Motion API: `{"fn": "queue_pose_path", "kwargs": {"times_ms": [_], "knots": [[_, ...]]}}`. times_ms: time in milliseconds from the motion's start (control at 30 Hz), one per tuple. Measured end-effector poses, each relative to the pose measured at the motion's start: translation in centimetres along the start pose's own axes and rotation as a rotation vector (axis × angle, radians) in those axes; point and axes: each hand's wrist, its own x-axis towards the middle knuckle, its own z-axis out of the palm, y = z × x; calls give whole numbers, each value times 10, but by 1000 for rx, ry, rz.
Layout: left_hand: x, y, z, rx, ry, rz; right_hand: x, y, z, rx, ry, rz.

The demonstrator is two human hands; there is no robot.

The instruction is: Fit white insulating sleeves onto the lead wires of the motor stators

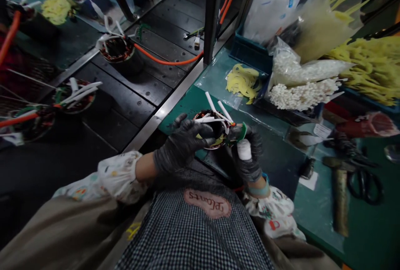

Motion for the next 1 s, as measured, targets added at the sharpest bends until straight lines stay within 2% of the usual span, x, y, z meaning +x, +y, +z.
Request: {"fn": "queue_pose_path", "kwargs": {"times_ms": [67, 167, 267, 333, 400, 500, 533, 567, 667, 700, 767, 867, 1000], "knots": [[-11, 8, 7, 103, 58, -1, 7, -12, 2, -45, -97, -154], [-25, 9, 12, 69, 104, 119, 14, -22, 11, -302, -222, -313], [-28, -3, 2, -37, 148, 232, 10, -22, 24, -625, -277, -443], [-24, -16, -9, -216, 140, 238, 7, -19, 32, -756, -306, -478], [-15, -30, -19, -496, 147, 84, 7, -17, 36, -823, -314, -478], [10, -52, -23, -738, 193, -307, 14, -16, 35, -819, -377, -481], [20, -58, -22, -762, 168, -383, 17, -17, 34, -804, -405, -476], [30, -63, -20, -795, 79, -407, 19, -18, 32, -786, -424, -467], [50, -68, -13, -933, -306, -293, 11, -21, 28, -750, -398, -420], [52, -65, -11, -947, -374, -230, 3, -21, 27, -742, -378, -398], [47, -55, -11, -875, -364, -109, -19, -22, 27, -722, -346, -339], [29, -38, -18, -669, -221, 56, -51, -24, 26, -686, -284, -319], [14, -20, -30, -563, -246, 104, -69, -29, 27, -686, -220, -375]]}}
